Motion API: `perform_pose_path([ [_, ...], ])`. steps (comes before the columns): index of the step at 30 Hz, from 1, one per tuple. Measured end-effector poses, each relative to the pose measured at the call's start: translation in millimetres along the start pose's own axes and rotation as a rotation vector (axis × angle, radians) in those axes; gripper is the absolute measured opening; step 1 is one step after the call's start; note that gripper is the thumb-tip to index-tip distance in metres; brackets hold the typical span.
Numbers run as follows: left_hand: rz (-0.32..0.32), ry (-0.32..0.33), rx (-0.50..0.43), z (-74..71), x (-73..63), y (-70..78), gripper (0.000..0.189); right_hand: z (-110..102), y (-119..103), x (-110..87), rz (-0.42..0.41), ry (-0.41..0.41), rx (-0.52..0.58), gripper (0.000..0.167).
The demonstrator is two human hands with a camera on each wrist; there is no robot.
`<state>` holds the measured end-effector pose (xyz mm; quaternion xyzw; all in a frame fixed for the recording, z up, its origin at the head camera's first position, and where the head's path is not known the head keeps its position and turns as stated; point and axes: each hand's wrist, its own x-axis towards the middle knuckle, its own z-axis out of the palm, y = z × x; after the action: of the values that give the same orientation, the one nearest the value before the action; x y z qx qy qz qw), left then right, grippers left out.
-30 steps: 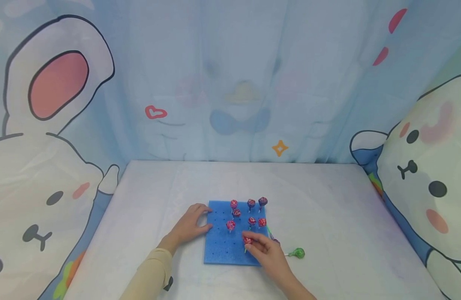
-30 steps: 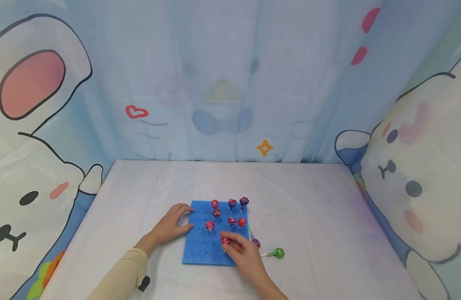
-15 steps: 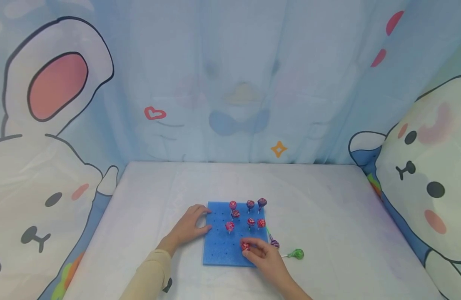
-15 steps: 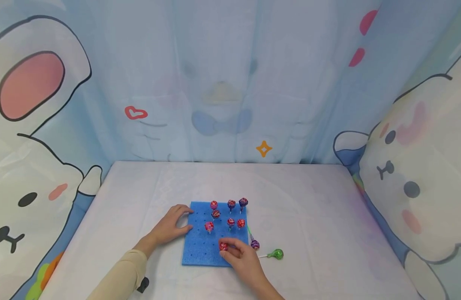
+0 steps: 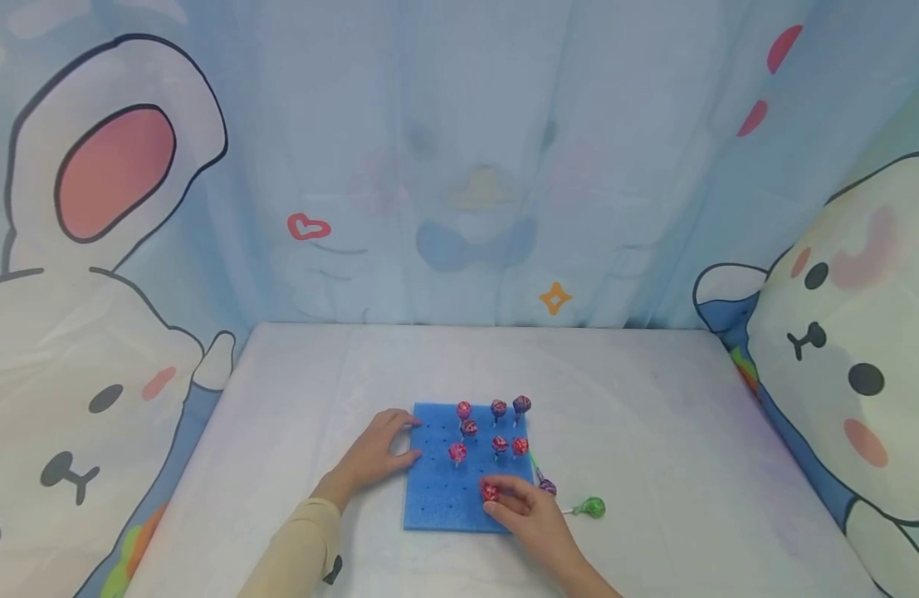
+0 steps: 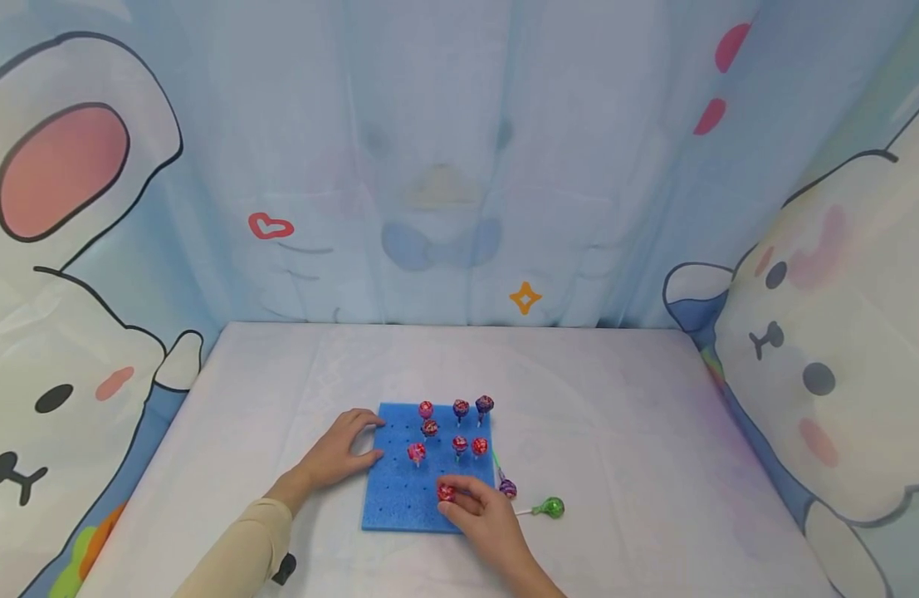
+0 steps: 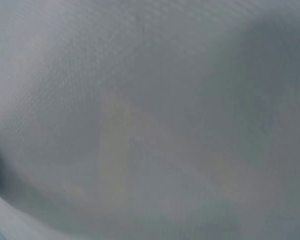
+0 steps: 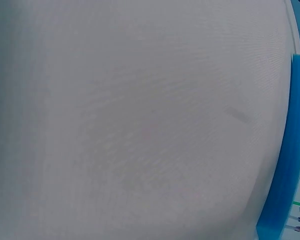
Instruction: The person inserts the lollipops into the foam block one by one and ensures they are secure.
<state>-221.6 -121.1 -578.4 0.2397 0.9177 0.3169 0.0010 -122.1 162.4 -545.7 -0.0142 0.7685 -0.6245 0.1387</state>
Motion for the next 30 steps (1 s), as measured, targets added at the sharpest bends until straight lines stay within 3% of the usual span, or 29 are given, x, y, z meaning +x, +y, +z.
perform_pose_path([
  [12,0.013,0.01,0.01,1.9,-0.7,-3.3,0.044,-12.4,-5.7,-5.4,-0.004,0.011,0.018,0.046],
  [19,0.018,0.01,0.004,1.2,0.1,-2.2,0.044,-35.1,-15.1,-9.6,-0.016,0.109,0.028,0.03],
  [24,0.015,0.009,0.002,1.0,-0.1,-2.1,0.044,-59.4,-17.6,-8.4,-0.01,0.238,-0.085,0.026],
  [30,0.013,0.01,0.01,2.2,0.2,-2.9,0.044,-87.8,-8.8,-6.7,0.109,0.346,-0.309,0.034],
])
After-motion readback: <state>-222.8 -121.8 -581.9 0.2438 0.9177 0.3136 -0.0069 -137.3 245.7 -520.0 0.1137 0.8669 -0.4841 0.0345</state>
